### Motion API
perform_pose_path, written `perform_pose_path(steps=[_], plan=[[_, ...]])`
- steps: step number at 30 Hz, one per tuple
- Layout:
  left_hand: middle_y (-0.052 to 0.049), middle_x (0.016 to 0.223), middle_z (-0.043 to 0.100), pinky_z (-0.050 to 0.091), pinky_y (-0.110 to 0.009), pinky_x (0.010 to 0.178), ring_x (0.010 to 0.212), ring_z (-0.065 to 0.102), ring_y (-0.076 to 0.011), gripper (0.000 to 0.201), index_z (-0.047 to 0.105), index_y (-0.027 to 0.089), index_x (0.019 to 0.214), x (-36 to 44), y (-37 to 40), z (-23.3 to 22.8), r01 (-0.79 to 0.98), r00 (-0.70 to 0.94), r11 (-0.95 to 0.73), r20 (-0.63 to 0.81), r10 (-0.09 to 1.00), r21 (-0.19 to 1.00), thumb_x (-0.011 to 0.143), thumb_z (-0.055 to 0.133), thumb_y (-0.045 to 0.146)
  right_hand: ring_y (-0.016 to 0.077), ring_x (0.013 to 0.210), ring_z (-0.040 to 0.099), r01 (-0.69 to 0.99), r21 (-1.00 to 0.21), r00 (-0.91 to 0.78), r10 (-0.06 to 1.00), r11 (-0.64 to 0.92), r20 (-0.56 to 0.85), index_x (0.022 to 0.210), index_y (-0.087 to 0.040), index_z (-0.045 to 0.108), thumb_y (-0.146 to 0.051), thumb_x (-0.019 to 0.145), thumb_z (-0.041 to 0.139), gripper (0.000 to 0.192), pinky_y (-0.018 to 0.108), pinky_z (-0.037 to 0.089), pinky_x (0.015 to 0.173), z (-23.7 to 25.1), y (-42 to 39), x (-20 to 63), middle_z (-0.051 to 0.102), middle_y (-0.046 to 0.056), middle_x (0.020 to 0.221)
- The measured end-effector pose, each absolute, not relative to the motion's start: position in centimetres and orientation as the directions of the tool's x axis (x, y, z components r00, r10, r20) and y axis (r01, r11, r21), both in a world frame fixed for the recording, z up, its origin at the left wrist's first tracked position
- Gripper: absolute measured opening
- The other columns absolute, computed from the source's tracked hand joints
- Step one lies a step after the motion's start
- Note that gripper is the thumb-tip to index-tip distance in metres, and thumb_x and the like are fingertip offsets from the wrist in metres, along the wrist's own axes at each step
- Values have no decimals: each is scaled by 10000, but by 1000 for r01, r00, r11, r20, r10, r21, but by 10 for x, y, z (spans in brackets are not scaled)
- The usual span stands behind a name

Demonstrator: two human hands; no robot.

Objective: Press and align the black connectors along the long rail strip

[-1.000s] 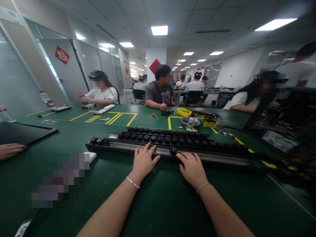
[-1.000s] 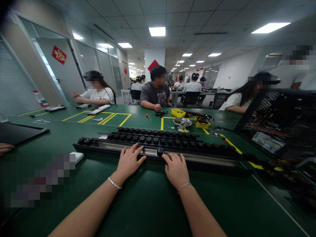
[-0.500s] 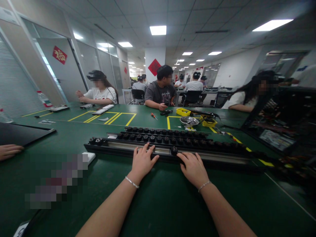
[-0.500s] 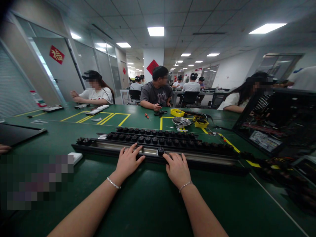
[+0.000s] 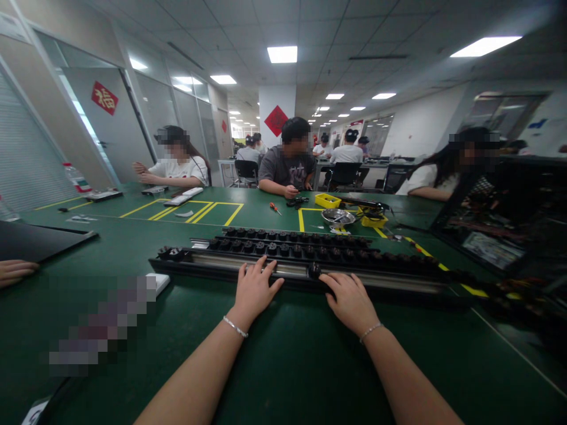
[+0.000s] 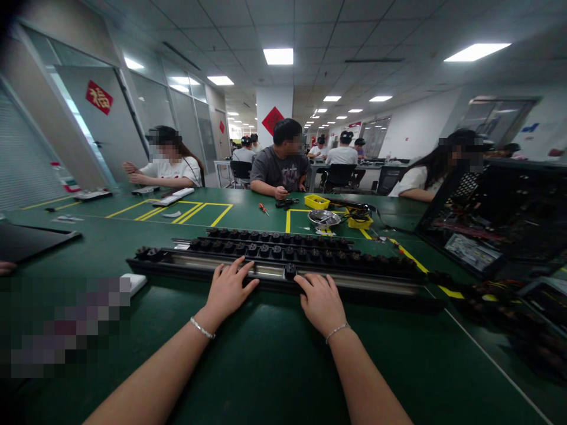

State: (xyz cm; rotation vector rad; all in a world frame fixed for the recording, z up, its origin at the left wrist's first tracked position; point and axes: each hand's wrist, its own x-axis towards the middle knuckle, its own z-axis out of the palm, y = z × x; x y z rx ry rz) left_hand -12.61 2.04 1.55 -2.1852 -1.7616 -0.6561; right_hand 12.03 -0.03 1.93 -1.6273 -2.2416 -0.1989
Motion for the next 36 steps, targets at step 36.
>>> perform_pose_path(steps=[36], plan=[[-45, 1393, 459, 280, -456, 1035, 1157, 503, -250, 483, 506, 308, 1265, -126, 20, 18, 972, 159, -221, 468, 869, 79, 857, 390, 541, 200, 1104, 514, 944, -116, -248, 898, 308, 362, 1147, -289, 570, -182, 793, 447, 390, 507, 240, 1034, 21, 0, 135, 616, 41, 1160]])
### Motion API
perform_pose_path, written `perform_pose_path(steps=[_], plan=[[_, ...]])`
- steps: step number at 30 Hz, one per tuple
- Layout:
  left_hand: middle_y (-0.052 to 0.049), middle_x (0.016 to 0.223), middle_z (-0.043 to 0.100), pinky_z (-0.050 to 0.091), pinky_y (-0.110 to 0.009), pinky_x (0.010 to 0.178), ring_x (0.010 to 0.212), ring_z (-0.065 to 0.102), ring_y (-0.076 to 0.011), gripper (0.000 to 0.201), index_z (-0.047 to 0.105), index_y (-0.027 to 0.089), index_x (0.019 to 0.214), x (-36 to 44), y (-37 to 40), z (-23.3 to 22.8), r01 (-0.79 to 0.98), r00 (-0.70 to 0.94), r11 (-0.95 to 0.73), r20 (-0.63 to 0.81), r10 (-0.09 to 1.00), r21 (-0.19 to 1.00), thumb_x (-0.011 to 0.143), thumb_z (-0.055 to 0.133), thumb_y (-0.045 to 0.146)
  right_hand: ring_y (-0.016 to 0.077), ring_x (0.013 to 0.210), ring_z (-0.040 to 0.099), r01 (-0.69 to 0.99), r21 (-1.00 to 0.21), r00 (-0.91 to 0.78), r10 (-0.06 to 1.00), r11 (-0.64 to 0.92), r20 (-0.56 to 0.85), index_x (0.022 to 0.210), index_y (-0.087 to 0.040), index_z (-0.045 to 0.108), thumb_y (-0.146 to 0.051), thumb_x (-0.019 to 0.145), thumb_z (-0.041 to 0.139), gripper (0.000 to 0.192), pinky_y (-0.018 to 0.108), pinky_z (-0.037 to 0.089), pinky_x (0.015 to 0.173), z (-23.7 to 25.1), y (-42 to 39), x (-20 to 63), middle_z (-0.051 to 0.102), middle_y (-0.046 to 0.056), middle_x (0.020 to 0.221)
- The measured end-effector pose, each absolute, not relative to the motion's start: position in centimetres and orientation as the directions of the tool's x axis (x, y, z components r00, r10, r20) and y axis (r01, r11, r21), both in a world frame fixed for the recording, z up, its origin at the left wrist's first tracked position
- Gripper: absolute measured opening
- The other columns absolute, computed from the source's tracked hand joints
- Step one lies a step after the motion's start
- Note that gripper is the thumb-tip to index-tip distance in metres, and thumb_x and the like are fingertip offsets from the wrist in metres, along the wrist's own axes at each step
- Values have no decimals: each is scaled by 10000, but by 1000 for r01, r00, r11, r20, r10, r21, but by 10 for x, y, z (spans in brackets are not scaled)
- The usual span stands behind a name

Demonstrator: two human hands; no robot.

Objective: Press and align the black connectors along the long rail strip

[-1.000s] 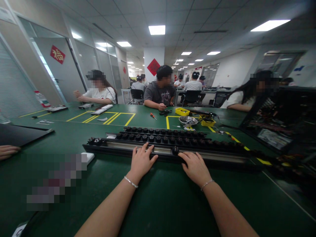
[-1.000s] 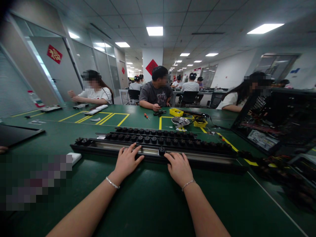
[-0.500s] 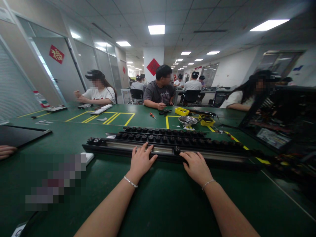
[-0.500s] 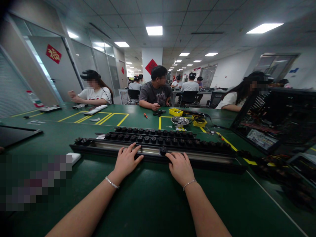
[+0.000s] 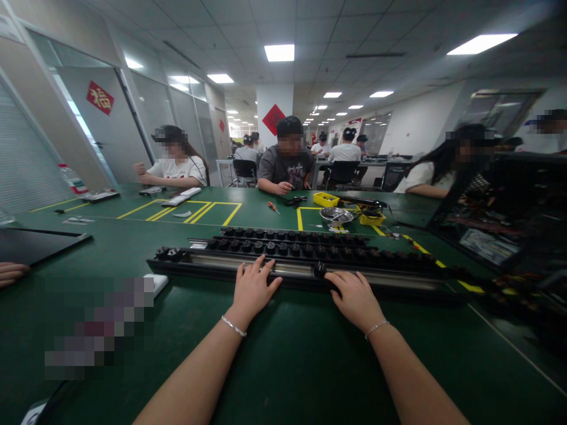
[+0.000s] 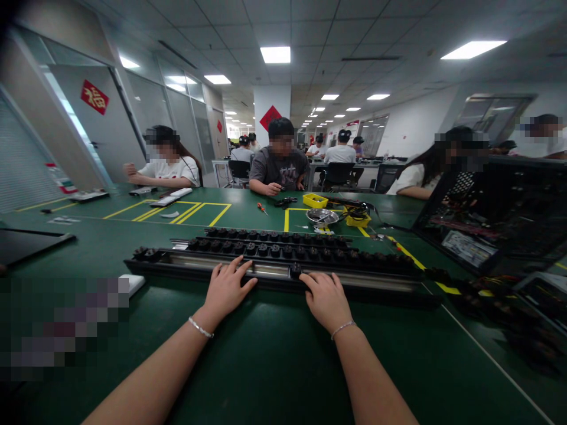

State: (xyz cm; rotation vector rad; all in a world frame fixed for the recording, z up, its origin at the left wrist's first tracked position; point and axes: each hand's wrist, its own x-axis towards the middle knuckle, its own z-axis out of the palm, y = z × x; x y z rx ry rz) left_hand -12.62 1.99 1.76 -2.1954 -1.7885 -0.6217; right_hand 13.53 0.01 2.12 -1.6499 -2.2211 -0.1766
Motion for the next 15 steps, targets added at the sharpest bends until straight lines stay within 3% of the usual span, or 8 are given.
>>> perform_pose_path(steps=[15], plan=[[-42, 1397, 455, 283, -460, 1036, 1158, 505, -259, 489, 503, 312, 1273, -126, 19, 20, 972, 154, -217, 452, 879, 90, 853, 397, 539, 195, 1096, 523, 944, -116, -247, 893, 310, 375, 1129, -292, 577, -183, 792, 441, 380, 507, 243, 1036, 21, 0, 138, 625, 34, 1141]])
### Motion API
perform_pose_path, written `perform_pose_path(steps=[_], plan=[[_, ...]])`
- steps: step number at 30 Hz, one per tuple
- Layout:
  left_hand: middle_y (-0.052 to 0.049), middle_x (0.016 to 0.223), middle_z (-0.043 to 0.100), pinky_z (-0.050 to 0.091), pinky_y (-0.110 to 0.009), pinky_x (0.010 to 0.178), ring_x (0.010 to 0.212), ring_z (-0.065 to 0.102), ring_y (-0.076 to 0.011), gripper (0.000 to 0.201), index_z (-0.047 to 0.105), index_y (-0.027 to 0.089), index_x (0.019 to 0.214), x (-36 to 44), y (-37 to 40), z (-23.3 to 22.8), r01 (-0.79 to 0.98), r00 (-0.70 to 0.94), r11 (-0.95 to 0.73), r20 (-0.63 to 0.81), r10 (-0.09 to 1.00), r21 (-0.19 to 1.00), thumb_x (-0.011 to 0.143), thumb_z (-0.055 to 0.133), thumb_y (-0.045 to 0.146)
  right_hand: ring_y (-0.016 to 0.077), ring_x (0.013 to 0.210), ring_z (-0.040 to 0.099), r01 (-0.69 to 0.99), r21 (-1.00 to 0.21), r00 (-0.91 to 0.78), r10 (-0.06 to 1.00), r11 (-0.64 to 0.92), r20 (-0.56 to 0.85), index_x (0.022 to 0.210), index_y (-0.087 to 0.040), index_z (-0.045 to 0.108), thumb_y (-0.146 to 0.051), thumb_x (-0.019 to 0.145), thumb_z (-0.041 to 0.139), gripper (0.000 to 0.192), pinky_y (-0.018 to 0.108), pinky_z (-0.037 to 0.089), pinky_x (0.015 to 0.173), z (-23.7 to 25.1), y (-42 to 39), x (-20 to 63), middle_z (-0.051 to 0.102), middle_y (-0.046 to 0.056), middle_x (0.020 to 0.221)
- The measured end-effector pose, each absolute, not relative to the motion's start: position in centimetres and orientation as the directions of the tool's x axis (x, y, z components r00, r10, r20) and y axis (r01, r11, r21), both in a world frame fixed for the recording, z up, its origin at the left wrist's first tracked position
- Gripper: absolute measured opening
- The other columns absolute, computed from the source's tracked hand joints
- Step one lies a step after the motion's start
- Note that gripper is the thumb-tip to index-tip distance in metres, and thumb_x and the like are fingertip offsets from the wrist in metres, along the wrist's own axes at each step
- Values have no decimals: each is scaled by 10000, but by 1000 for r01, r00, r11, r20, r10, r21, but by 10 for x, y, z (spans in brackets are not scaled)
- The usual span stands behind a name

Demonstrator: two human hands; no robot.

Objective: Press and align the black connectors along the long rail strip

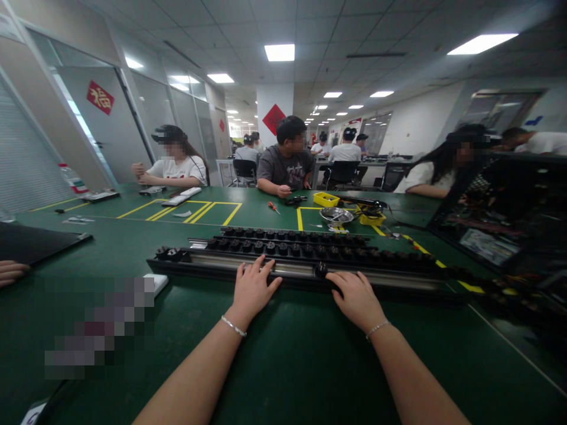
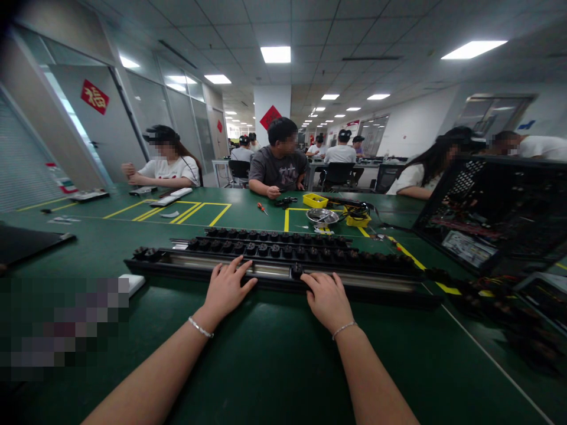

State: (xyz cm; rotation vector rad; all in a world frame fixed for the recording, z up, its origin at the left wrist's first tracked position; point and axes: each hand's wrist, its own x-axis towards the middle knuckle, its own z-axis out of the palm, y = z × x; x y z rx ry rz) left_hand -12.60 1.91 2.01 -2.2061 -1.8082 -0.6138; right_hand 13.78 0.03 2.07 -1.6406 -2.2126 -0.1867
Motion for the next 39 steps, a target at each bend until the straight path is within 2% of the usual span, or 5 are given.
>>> perform_pose_path(steps=[23, 30, 39], plan=[[-47, 1393, 458, 282, -457, 1035, 1148, 509, -250, 486, 501, 303, 1269, -126, 19, 19, 971, 161, -225, 462, 872, 87, 861, 380, 537, 208, 1060, 552, 950, -131, -205, 880, 285, 428, 1049, -267, 611, -226, 799, 447, 302, 535, 245, 1027, 22, -1, 145, 653, 37, 1107], [-48, 1392, 459, 285, -454, 1033, 1148, 508, -249, 487, 503, 298, 1267, -127, 19, 19, 971, 161, -225, 466, 870, 84, 859, 385, 537, 217, 1037, 559, 956, -147, -165, 882, 252, 442, 997, -266, 622, -247, 783, 457, 271, 622, 121, 1045, 26, -2, 145, 658, 26, 1079], [-41, 1393, 457, 281, -451, 1034, 1131, 516, -244, 484, 500, 307, 1269, -127, 20, 17, 972, 161, -223, 473, 866, 77, 858, 391, 537, 218, 1011, 563, 947, -174, -143, 839, 270, 525, 925, -256, 659, -281, 790, 459, 243, 579, 207, 1025, 23, 0, 147, 663, 36, 1052]])
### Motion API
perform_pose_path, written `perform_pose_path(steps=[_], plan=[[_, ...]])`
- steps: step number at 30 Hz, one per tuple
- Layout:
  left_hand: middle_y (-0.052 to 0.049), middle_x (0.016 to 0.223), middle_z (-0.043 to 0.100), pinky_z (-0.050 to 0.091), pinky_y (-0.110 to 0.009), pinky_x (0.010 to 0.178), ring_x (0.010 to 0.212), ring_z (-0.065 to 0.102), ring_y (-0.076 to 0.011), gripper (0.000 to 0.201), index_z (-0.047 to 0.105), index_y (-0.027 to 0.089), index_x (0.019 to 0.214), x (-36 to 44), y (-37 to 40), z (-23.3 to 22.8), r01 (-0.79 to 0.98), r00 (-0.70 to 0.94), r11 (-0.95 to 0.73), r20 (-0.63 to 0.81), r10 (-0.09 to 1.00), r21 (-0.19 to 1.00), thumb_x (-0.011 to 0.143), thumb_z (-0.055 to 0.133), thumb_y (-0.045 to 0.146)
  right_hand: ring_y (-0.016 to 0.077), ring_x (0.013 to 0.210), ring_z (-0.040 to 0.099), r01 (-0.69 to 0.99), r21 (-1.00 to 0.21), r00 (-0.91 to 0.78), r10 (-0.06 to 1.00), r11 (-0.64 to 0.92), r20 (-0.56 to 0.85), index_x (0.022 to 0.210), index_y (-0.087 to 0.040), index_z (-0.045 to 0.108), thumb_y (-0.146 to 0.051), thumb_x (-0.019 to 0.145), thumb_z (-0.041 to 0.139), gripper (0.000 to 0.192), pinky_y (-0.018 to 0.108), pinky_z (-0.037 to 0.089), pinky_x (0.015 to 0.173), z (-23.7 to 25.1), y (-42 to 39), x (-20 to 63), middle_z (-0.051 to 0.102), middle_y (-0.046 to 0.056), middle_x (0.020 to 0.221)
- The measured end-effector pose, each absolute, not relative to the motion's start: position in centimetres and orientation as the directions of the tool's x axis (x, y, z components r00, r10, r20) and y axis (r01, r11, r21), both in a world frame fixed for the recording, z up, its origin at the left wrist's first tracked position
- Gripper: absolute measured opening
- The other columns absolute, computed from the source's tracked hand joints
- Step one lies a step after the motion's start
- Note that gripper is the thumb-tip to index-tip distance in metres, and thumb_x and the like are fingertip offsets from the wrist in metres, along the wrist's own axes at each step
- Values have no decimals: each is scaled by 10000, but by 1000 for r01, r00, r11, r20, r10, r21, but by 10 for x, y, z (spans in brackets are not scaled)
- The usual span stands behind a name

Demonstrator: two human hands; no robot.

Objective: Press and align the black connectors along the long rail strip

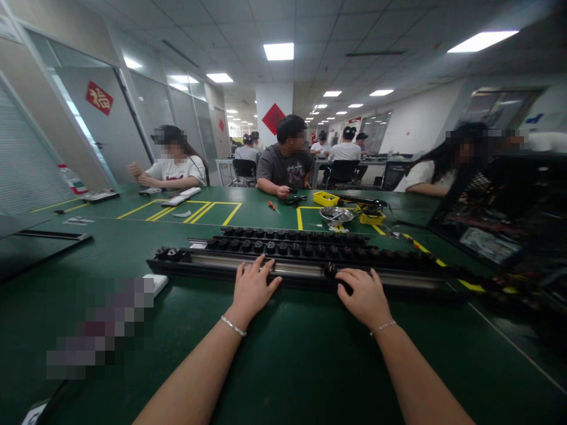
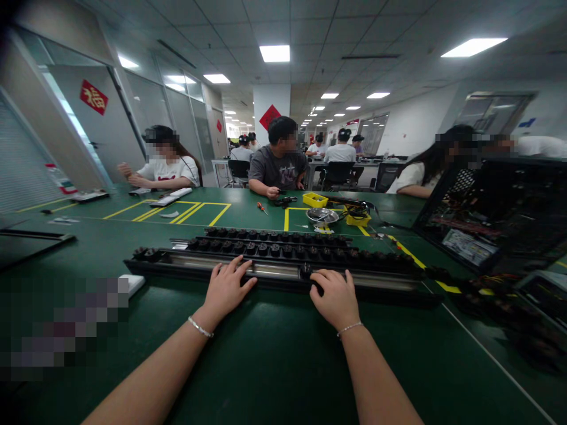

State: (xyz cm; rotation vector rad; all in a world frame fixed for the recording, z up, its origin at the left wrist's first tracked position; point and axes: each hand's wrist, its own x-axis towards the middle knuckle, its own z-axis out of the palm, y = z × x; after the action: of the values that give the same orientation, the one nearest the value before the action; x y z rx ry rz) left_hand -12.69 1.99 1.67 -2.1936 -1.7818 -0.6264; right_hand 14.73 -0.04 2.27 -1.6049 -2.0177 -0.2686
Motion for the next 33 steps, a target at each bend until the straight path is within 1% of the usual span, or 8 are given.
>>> perform_pose_path(steps=[3, 5, 7, 9, 12, 14, 17, 33], plan=[[-40, 1388, 464, 282, -448, 1034, 1134, 515, -245, 486, 502, 309, 1267, -127, 20, 16, 972, 162, -224, 477, 864, 75, 857, 388, 543, 217, 1016, 556, 941, -195, -124, 820, 276, 558, 878, -255, 673, -285, 793, 461, 230, 535, 218, 1029, 20, 1, 147, 662, 36, 1043], [-40, 1385, 467, 281, -448, 1034, 1137, 515, -250, 487, 505, 311, 1267, -127, 21, 16, 972, 160, -223, 482, 862, 77, 856, 389, 544, 217, 1020, 551, 938, -228, -87, 811, 263, 578, 857, -236, 666, -295, 791, 468, 217, 487, 255, 1015, 18, 3, 145, 658, 47, 1042], [-41, 1386, 467, 280, -448, 1035, 1140, 515, -253, 486, 507, 311, 1267, -127, 21, 15, 972, 158, -223, 486, 859, 78, 856, 391, 543, 220, 1024, 543, 934, -284, -7, 806, 216, 592, 863, -207, 645, -326, 788, 475, 222, 441, 299, 981, 16, 6, 139, 651, 72, 1055], [-44, 1385, 468, 280, -450, 1035, 1145, 512, -254, 484, 508, 310, 1267, -127, 20, 16, 971, 158, -224, 489, 858, 79, 856, 394, 538, 232, 1037, 528, 928, -351, 112, 801, 128, 588, 915, -187, 617, -390, 785, 477, 279, 434, 307, 960, 15, 10, 130, 639, 93, 1083], [-46, 1384, 469, 281, -454, 1034, 1163, 500, -257, 479, 511, 309, 1265, -126, 20, 17, 971, 156, -223, 485, 860, 84, 857, 397, 532, 261, 1102, 483, 917, -398, 247, 799, -10, 549, 1068, -192, 573, -490, 786, 449, 429, 510, 196, 1009, 14, 16, 116, 627, 95, 1112], [-48, 1384, 469, 282, -461, 1034, 1170, 495, -261, 479, 515, 305, 1262, -126, 19, 17, 971, 153, -222, 480, 864, 90, 857, 396, 533, 269, 1146, 451, 911, -408, 288, 809, -65, 513, 1123, -201, 554, -505, 794, 427, 466, 549, 120, 1028, 13, 18, 109, 617, 92, 1142], [-52, 1383, 469, 280, -468, 1035, 1166, 498, -264, 479, 521, 302, 1257, -126, 19, 17, 970, 152, -223, 477, 866, 95, 858, 393, 535, 267, 1181, 427, 902, -421, 310, 822, -96, 478, 1154, -213, 548, -488, 799, 425, 466, 567, 81, 1039, 13, 19, 104, 602, 84, 1183], [-49, 1386, 465, 274, -463, 1036, 1134, 517, -255, 470, 524, 308, 1253, -126, 20, 16, 968, 152, -228, 484, 862, 102, 852, 408, 525, 266, 1207, 413, 896, -426, 333, 823, -124, 461, 1161, -188, 557, -401, 801, 414, 442, 574, 79, 1054, 14, 18, 105, 614, 94, 1178]])
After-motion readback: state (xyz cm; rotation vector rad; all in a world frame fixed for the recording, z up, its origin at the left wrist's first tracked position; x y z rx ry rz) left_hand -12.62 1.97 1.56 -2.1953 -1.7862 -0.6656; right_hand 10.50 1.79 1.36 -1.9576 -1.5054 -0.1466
